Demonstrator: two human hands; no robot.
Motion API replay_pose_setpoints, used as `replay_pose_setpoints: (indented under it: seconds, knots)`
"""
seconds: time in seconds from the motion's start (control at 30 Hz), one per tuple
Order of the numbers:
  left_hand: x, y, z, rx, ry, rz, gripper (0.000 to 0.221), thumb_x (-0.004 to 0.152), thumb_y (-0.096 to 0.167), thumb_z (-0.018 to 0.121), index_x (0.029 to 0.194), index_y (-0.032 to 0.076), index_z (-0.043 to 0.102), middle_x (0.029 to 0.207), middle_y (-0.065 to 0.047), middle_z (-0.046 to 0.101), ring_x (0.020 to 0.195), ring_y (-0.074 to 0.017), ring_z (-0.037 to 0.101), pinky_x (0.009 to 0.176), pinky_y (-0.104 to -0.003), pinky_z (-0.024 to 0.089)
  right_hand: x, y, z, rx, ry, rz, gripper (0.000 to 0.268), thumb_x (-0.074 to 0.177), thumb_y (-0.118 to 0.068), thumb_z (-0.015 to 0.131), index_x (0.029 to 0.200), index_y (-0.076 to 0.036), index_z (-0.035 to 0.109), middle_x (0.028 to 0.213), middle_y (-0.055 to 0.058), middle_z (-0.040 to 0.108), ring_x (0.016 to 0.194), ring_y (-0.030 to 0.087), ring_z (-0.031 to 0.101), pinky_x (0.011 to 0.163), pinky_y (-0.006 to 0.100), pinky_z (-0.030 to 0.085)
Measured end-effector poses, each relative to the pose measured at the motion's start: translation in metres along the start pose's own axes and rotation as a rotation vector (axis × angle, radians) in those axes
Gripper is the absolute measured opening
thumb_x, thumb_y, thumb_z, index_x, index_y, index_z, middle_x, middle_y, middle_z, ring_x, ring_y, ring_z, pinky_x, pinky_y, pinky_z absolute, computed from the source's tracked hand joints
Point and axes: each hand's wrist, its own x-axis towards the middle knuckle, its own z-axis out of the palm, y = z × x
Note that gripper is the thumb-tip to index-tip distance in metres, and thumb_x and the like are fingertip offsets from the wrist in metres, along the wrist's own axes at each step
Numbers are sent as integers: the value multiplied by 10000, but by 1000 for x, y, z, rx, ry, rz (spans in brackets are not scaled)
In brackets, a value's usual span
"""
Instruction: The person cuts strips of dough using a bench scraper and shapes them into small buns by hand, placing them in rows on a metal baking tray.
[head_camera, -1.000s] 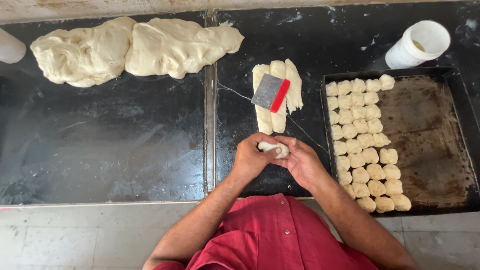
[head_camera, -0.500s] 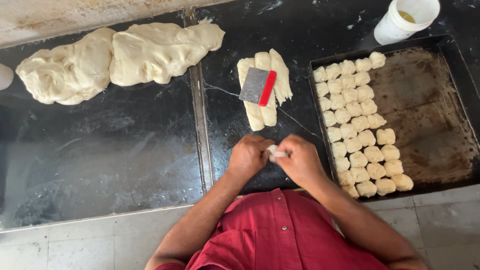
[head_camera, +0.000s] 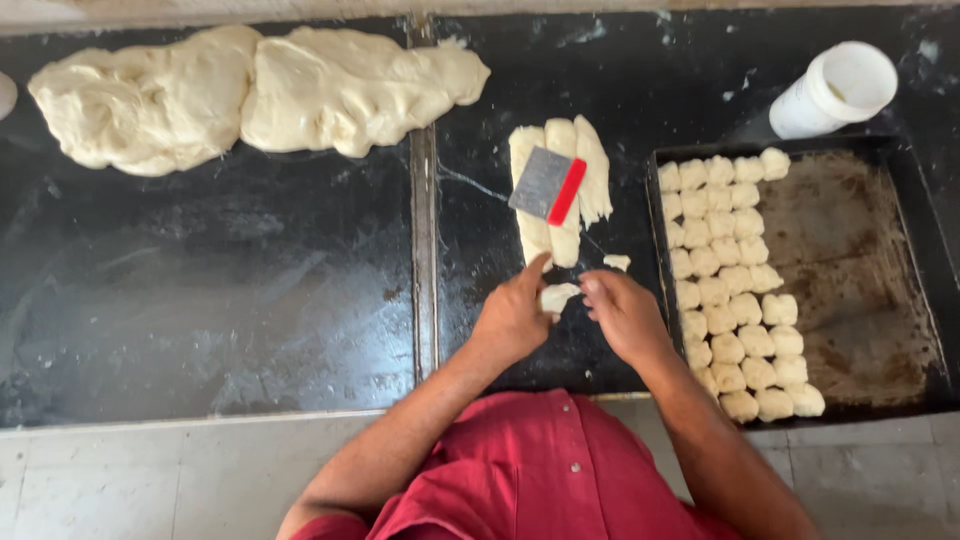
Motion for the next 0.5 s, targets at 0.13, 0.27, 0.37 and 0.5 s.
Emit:
replay_pose_setpoints:
  seconds: [0.13, 0.27, 0.37, 0.5]
  knots:
    - [-7, 20, 7, 146, 162, 217, 646, 728, 55, 817, 1317, 29, 552, 1023, -168, 742, 963, -390, 700, 840, -468, 545, -6, -22, -12, -249, -24, 94, 262, 948, -276, 730, 977, -16, 741, 811, 140, 765, 695, 159, 718, 652, 327, 566]
    - [-3, 18, 26, 51, 131, 44, 451, 790, 138, 857, 1191, 47, 671, 941, -160, 760, 860, -323, 755, 750, -419, 589, -9, -41, -31, -319, -42, -275, 158, 840, -152, 794, 934, -33, 752, 858, 113, 752, 774, 203, 735, 698, 345, 577]
    - [7, 9, 40, -492, -2, -206, 404, 849, 89, 781, 1211, -58, 679, 945, -169, 756, 787, -288, 735, 651, -400, 593, -23, -35, -34, -360, 94, -755, 206, 832, -87, 808, 1004, 3, 736, 1004, 126, 707, 914, 287, 700, 791, 378, 577]
    - [16, 0, 37, -1076, -137, -471, 441, 846, 6, 635, 1280, -70, 610, 1048, -132, 734, 847, -216, 761, 734, -368, 671, -39, -24, -37, -450, 67, -992, 384, 715, -56, 809, 1077, 47, 731, 1127, 162, 643, 1014, 344, 647, 855, 438, 562]
